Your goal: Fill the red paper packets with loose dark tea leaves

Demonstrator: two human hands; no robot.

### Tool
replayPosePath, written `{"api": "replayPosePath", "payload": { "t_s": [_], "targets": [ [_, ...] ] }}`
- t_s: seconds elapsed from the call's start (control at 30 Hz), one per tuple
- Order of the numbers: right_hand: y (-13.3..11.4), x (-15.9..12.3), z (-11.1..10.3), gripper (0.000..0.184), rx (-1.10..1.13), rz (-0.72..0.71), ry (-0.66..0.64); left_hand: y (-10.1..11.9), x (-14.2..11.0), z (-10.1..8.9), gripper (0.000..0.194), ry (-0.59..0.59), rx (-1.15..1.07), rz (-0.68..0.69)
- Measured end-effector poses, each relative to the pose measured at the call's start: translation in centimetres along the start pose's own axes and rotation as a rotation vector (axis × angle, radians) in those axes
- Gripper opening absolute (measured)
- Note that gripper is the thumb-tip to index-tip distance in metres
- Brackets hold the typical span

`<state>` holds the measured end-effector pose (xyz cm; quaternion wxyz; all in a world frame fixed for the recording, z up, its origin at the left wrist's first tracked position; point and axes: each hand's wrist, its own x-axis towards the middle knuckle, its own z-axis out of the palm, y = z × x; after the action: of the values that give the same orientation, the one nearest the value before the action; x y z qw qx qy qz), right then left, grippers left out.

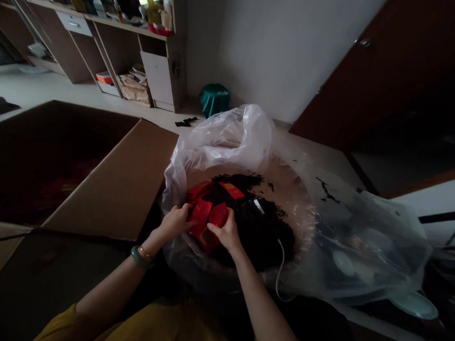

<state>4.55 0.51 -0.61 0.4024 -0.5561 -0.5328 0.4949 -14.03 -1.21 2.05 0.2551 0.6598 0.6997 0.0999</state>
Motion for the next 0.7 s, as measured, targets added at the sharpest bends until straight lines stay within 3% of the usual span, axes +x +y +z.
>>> {"api": "replayPosePath", "payload": {
  "t_s": [0.1, 0.2, 0.37, 0.5, 0.6, 0.7],
  "targets": [
    [0.5, -0.2, -0.2, 0.066, 0.007, -0.047, 0.039, -0.1, -0.1, 0.8, 0.052, 0.014, -0.075, -0.001],
    [0.5, -0.8, -0.4, 0.062, 0.044, -0.06, 0.024, -0.4, 0.2, 1.2, 0.058, 0.055, -0.312, 0.007],
    [-1.1, -1.4, 0.3, 0.052, 0.154, -0.064, 0.055, -0.1, 0.6, 1.0, 0.035, 0.106, -0.776, 0.047],
    [-3.0, -1.0, 1.5, 0.055, 0.155, -0.114, 0.132, 2.0, 0.5, 0.8, 0.035, 0.147, -1.052, 0.002],
    [-4.1, -0.4, 2.2, 0.062, 0.151, -0.122, 0.192, 3.5, -0.1, 0.5, 0.05, 0.08, -1.159, 0.052],
    [-4.8, -0.1, 2.6, 0.073, 0.171, -0.073, 0.146, 4.0, -0.6, 0.2, 0.076, -0.041, -1.203, 0.162]
  ]
}}
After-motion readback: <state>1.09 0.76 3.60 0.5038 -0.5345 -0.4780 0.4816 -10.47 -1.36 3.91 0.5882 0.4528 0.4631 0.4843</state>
